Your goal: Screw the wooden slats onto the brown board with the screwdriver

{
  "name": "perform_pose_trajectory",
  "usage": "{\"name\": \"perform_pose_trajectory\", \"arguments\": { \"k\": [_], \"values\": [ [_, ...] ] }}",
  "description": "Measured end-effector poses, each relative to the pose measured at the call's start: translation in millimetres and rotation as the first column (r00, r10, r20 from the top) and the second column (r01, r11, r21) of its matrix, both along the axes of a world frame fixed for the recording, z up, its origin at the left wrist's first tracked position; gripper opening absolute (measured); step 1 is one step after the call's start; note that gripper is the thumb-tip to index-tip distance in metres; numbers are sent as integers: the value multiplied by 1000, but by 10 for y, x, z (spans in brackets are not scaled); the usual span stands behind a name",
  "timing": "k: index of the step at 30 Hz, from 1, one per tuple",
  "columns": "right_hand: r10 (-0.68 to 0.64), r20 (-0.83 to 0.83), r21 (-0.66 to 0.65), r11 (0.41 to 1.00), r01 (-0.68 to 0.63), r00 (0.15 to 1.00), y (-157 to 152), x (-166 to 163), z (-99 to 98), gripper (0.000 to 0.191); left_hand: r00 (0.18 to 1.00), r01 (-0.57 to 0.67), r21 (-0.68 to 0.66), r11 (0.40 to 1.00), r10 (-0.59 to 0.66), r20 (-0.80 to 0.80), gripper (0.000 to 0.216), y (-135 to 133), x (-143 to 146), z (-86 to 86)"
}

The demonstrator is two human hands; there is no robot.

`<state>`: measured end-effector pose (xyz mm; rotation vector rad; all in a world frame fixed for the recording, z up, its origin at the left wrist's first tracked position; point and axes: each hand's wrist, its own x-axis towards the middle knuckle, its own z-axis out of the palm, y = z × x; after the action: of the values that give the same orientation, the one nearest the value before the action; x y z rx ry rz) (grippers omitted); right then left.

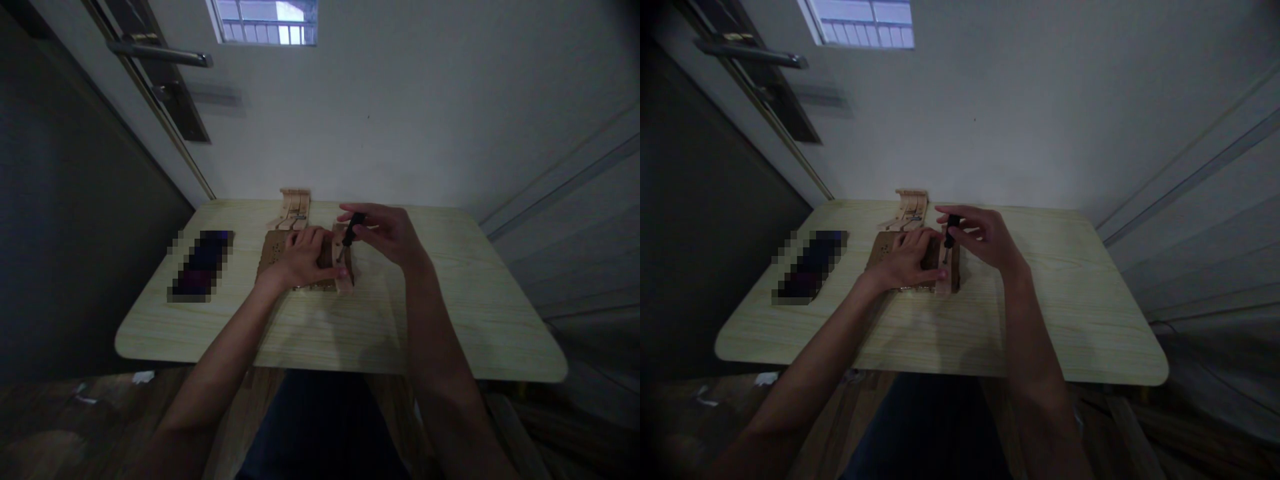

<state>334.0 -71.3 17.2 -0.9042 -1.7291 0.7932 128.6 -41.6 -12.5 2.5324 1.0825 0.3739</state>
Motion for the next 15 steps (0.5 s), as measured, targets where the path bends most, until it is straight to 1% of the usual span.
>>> {"name": "perform_pose_trajectory", "arguments": {
  "k": [3, 8, 11, 13, 15],
  "values": [
    [43, -11, -9, 999, -43, 999, 13, 8, -24, 34, 1000, 6, 3, 1000, -6, 1, 79, 1, -3, -7],
    [30, -54, -32, 999, -32, 998, 42, -15, -39, 31, 1000, 5, 10, 1000, -5, -8, 80, 3, -8, -10],
    [-37, -75, -40, 999, 34, 996, 51, -42, -33, 31, 1000, 1, 9, 1000, 0, -22, 79, -2, -4, 2],
    [-111, -82, -23, 994, 109, 990, 54, -62, -30, 31, 1000, 3, 8, 1000, -3, -28, 77, -4, 1, 5],
    [-158, -92, 6, 987, 159, 983, 58, -83, -34, 32, 1000, 3, 15, 1000, -3, -28, 78, -1, 3, -4]
  ]
}}
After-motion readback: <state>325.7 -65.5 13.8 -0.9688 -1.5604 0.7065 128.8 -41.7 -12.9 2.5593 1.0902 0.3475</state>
